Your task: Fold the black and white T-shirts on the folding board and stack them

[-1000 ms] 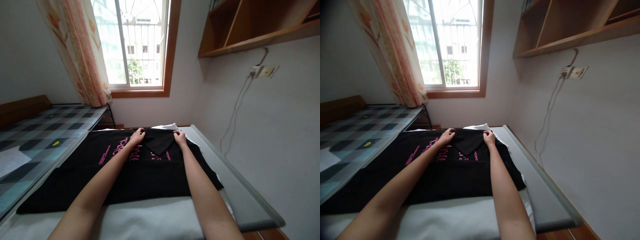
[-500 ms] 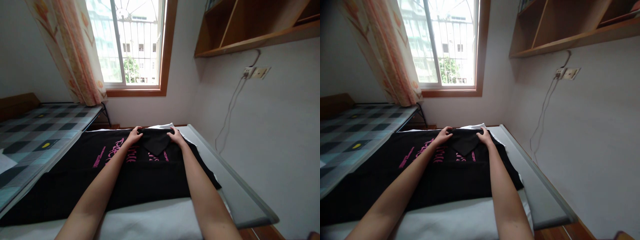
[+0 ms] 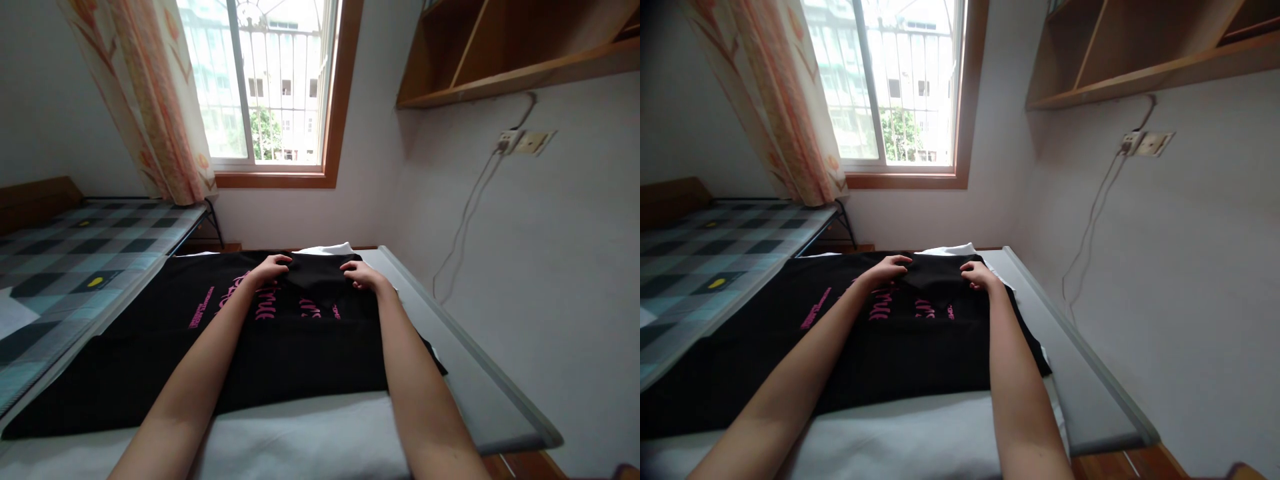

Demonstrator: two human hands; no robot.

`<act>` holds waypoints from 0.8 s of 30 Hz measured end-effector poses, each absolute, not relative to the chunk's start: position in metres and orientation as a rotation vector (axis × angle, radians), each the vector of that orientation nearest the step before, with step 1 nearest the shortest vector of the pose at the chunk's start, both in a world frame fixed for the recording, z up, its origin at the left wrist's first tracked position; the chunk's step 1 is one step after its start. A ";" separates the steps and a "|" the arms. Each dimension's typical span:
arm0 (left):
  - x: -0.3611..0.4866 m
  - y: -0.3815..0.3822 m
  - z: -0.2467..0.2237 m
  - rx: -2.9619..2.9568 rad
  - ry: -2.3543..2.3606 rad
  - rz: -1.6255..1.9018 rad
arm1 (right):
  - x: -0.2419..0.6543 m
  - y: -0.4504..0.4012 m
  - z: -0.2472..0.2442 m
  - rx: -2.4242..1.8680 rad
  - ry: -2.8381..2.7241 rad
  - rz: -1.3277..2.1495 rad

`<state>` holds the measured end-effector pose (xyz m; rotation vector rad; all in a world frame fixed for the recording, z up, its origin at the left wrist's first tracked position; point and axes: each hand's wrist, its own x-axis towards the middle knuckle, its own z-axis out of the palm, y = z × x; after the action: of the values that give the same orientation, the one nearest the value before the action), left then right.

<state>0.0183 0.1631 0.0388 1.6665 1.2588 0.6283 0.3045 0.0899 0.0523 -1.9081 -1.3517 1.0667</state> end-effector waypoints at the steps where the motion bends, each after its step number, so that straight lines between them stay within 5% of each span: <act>1: 0.019 0.163 0.038 1.719 1.273 0.606 | 0.305 0.091 0.051 -1.933 -1.351 1.060; 10: 0.040 0.166 0.022 2.036 1.294 0.846 | 0.302 0.111 0.034 -1.725 -1.247 0.657; 24: 0.041 0.166 0.022 1.872 1.313 0.928 | 0.295 0.089 0.051 -1.643 -1.043 1.105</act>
<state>0.0411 0.1655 0.0221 1.8717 1.3127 0.9281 0.2954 0.0888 0.0512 -1.6434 -1.0431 1.1046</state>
